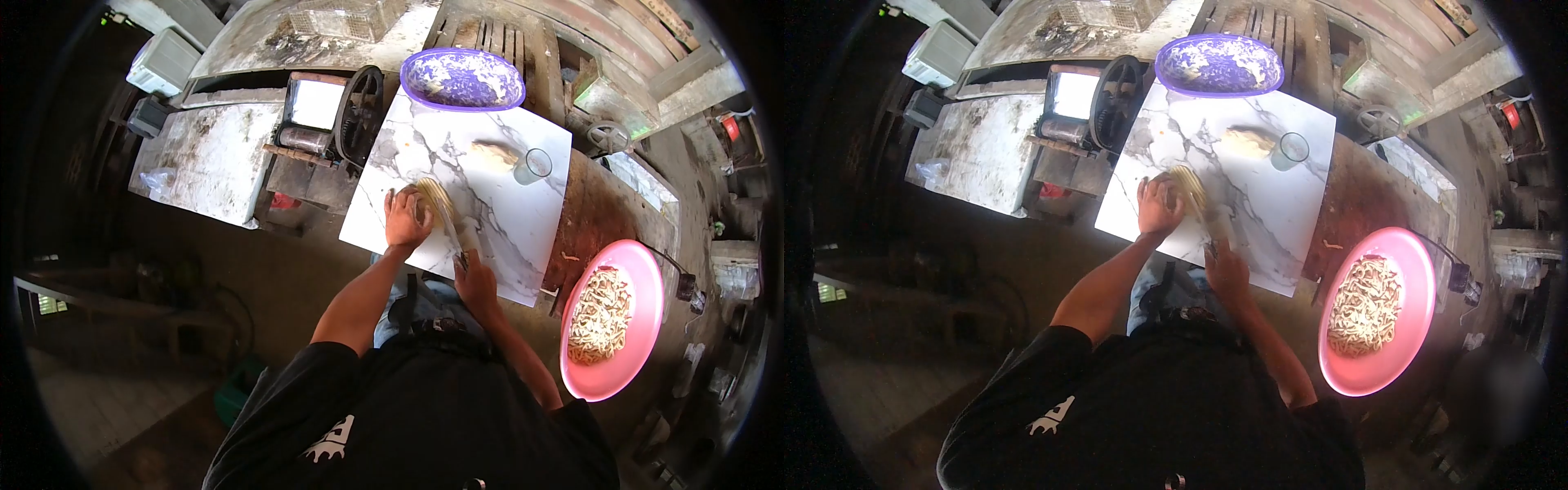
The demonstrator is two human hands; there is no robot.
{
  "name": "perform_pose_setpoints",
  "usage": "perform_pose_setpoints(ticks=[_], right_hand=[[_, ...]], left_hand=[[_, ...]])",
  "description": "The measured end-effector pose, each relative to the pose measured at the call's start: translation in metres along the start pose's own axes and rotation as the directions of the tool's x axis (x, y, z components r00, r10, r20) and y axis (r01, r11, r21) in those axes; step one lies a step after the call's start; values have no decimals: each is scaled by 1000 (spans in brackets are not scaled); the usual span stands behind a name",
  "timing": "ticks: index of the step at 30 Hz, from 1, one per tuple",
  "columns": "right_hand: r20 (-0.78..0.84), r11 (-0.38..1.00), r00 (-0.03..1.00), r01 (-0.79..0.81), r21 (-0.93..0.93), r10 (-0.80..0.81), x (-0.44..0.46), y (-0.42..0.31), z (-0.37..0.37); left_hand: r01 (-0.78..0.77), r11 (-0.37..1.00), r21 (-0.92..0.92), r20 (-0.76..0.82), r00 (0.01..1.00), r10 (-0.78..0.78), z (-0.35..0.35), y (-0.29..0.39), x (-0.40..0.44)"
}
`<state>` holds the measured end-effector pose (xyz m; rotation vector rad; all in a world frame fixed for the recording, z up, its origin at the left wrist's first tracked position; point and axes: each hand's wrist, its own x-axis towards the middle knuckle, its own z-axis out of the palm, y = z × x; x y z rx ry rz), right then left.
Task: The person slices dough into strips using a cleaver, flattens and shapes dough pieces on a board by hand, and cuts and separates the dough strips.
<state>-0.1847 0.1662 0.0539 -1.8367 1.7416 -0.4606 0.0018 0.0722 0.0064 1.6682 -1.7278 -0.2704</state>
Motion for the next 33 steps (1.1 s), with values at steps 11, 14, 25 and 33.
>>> perform_pose_setpoints(ticks=[11,14,25,33], right_hand=[[34,999,999,-38,-8,39,55,-25,2],[43,999,998,-40,9,40,58,-28,4],[97,996,993,-60,-69,67,62,-39,2],[128,995,989,-57,-86,68,73,-44,0]], left_hand=[[21,1000,-9,8,1000,-21,-1,1,1],[9,1000,-5,7,1000,-9,-3,2,2],[24,999,-30,12,1000,-24,-5,3,3],[27,999,-38,17,1000,-26,-3,1,3]])
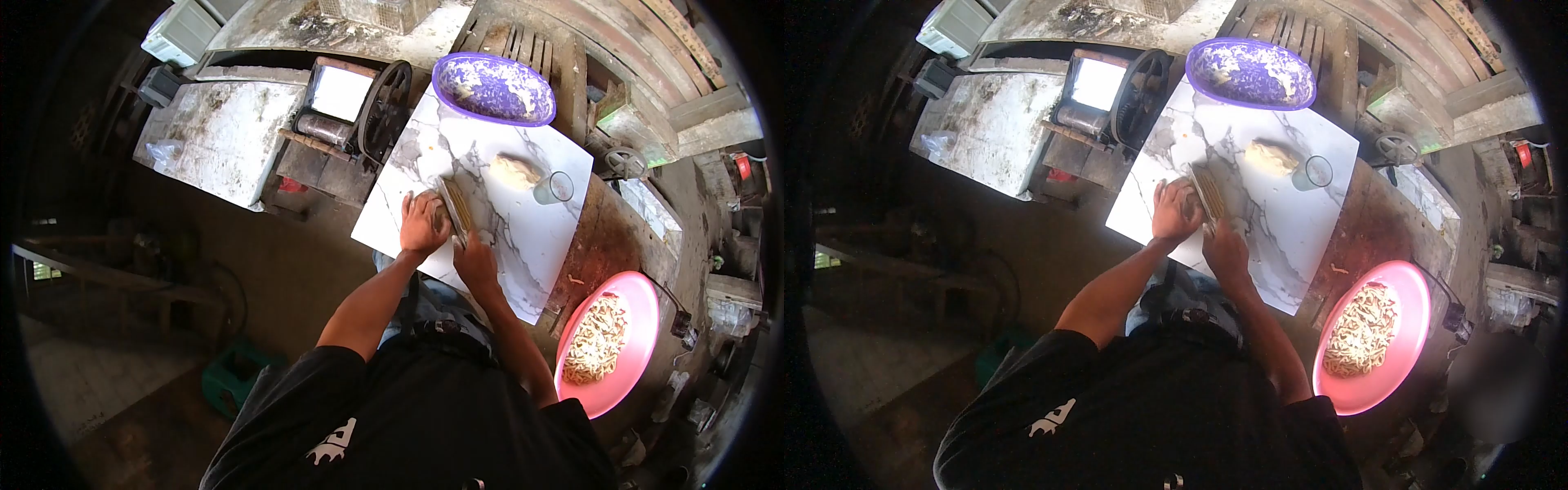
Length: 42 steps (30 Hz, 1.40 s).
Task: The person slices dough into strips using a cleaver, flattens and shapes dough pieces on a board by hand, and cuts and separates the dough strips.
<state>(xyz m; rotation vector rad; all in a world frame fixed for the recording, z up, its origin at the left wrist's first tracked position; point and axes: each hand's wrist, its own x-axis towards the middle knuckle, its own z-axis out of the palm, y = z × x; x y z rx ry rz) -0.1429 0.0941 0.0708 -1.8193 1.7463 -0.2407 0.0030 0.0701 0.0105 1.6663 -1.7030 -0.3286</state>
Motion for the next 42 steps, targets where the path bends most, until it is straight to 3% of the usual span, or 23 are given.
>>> perform_pose_setpoints(ticks=[4,6,10,22,24,27,34,38,42], right_hand=[[-13,1000,999,29,11,-29,5,-12,-9],[125,997,991,-43,-60,50,7,-17,-17],[93,999,995,-30,-28,33,-3,-13,-17],[127,981,975,-171,-87,181,-109,30,-30],[98,989,985,-145,3,144,-121,43,-26],[82,991,988,-133,-20,134,-128,49,-24],[93,990,986,-140,26,137,-117,35,-23],[6,991,998,-56,121,55,-100,36,-3],[-78,982,996,63,180,-50,-77,38,14]], left_hand=[[7,1000,13,-2,1000,-7,1,1,0],[3,1000,9,6,1000,-3,3,-2,0],[-14,1000,16,-30,999,14,7,-5,-1],[-53,998,21,-76,996,54,3,-3,-2],[-48,998,42,-73,996,51,4,-5,-3],[-26,996,83,-55,998,31,5,-5,-4],[-63,997,-52,-91,994,58,6,-17,-3],[-78,986,-151,-25,997,75,-5,-16,-4],[-77,990,-122,9,997,78,-9,-14,-5]])
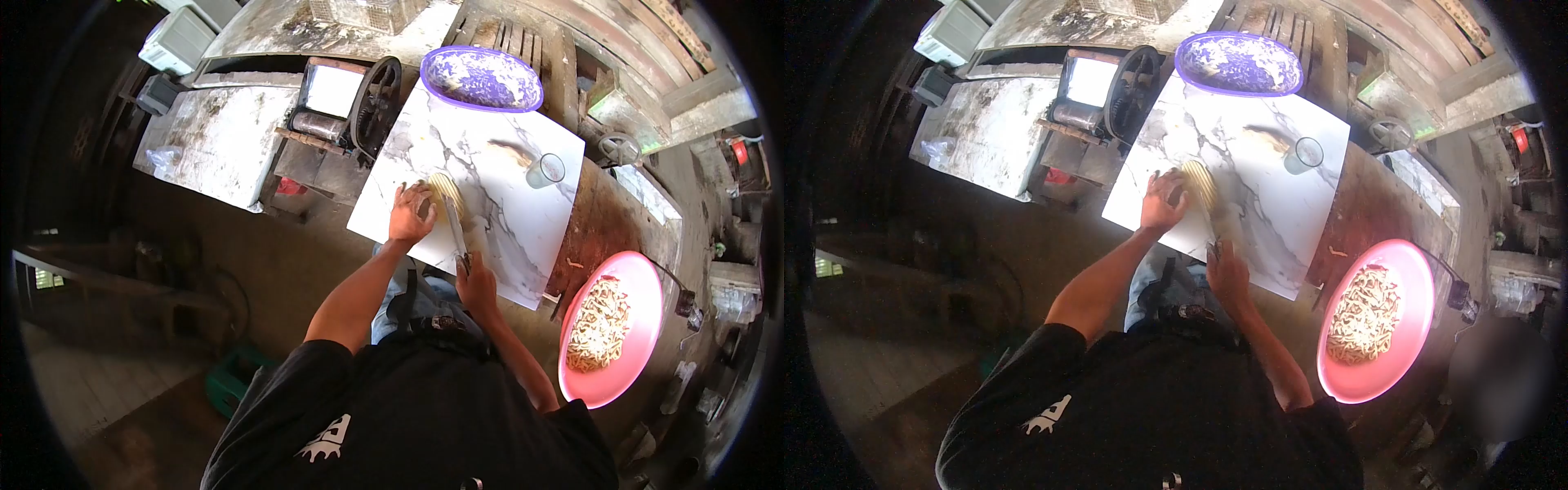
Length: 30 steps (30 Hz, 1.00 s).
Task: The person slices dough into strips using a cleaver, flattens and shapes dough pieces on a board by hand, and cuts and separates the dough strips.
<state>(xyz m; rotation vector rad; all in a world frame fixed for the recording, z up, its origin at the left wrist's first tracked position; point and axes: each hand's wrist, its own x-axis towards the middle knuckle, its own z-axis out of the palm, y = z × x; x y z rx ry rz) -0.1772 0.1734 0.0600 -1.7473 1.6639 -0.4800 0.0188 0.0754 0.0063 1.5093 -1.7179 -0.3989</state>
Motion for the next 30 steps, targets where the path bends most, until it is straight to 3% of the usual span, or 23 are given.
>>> perform_pose_setpoints(ticks=[3,10,25,27,30], right_hand=[[-25,996,997,-68,-62,66,21,-11,8],[-83,998,996,8,-70,-14,55,-20,17],[36,986,999,-18,-165,24,75,-28,11],[37,981,999,41,-188,-34,81,-35,8],[101,975,994,-6,-223,30,85,-53,-3]], left_hand=[[-3,999,41,-8,1000,3,3,-2,-2],[0,1000,23,-52,999,1,8,-5,-3],[28,999,31,-13,1000,-28,8,-6,-4],[16,998,53,-26,1000,-14,11,-9,-4],[8,997,74,-32,999,-6,14,-11,-6]])
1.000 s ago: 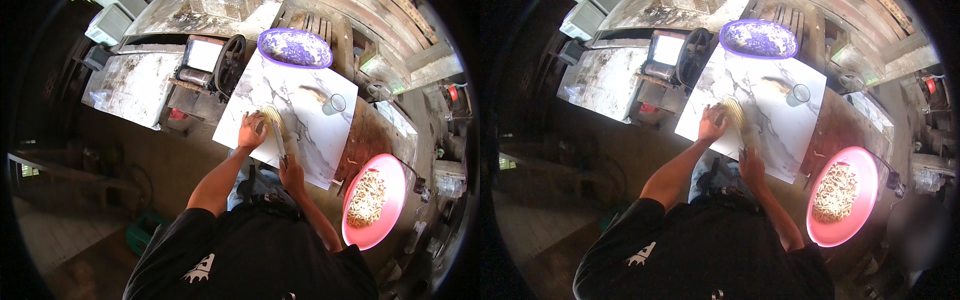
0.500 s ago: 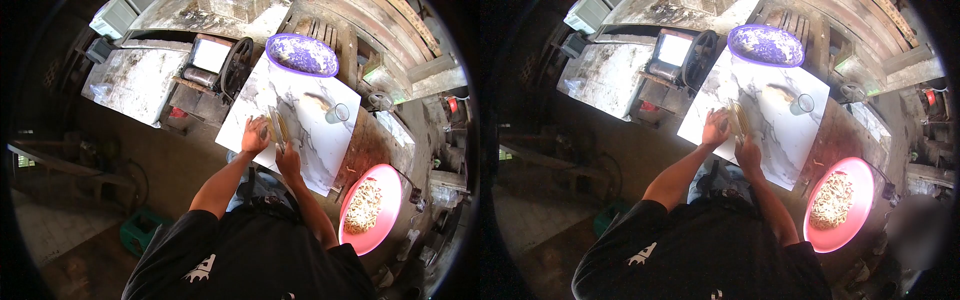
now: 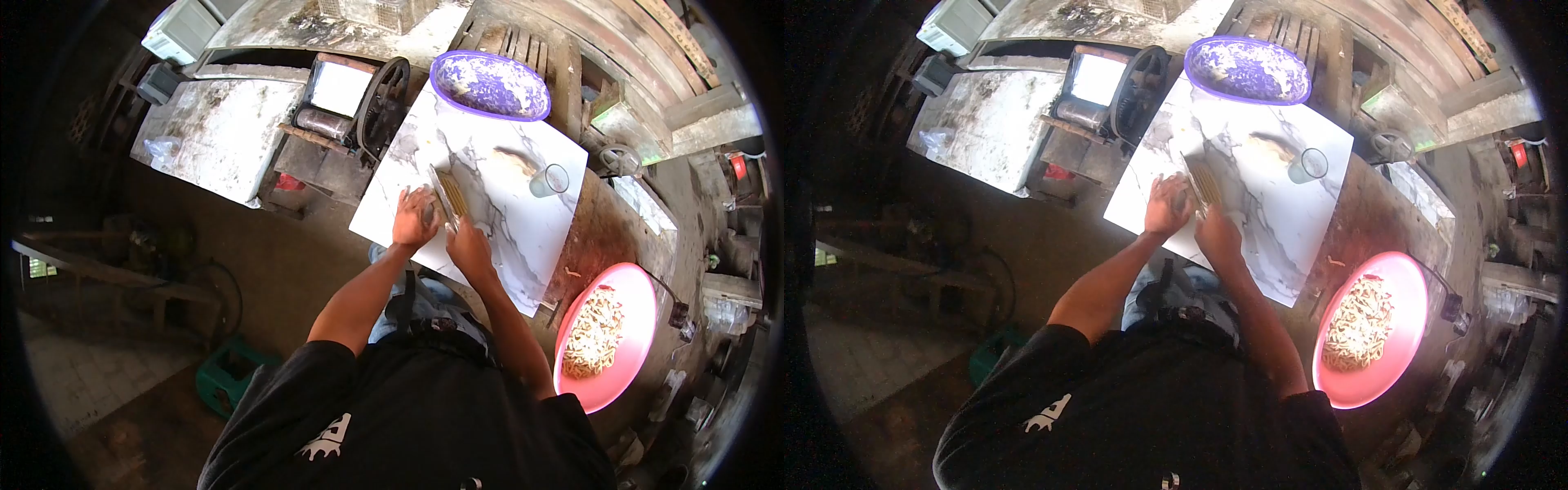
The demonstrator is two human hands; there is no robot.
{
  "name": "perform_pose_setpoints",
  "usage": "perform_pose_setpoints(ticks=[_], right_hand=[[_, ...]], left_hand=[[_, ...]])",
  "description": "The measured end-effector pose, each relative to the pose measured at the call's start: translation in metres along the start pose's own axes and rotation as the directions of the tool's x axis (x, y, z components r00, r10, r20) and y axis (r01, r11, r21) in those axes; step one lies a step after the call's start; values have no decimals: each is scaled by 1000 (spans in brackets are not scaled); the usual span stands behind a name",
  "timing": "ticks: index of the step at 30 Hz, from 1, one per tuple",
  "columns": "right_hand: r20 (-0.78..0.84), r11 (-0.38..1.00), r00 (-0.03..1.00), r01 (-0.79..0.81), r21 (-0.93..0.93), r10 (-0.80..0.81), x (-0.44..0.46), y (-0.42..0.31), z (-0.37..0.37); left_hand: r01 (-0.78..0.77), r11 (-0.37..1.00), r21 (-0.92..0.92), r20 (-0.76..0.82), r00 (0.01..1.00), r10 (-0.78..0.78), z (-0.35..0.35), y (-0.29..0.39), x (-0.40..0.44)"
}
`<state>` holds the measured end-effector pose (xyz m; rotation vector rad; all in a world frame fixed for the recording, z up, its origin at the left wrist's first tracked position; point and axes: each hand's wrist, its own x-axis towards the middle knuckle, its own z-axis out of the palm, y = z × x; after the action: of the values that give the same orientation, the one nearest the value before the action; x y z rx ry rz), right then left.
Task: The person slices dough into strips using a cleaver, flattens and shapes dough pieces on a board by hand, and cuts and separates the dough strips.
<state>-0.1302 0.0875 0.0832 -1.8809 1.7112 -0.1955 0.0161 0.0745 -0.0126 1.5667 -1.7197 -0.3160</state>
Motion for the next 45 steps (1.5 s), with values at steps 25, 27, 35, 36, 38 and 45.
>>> perform_pose_setpoints(ticks=[25,27,35,36,38,45], right_hand=[[120,975,968,-220,-14,220,-143,49,-22],[94,981,978,-192,34,188,-140,44,-24],[36,991,997,-66,115,62,-101,47,13],[3,991,1000,-20,129,20,-96,42,13],[-2,993,1000,-25,118,25,-86,33,10],[-88,994,996,-5,105,15,-35,24,22]], left_hand=[[-26,998,-61,-50,998,23,-9,8,3],[-18,998,-65,-44,999,15,-10,9,3],[14,997,-76,-53,998,-18,-9,8,2],[22,997,-73,-43,999,-25,-10,9,2],[33,997,-69,-38,999,-36,-12,11,3],[25,998,-60,-27,999,-26,-10,9,0]])
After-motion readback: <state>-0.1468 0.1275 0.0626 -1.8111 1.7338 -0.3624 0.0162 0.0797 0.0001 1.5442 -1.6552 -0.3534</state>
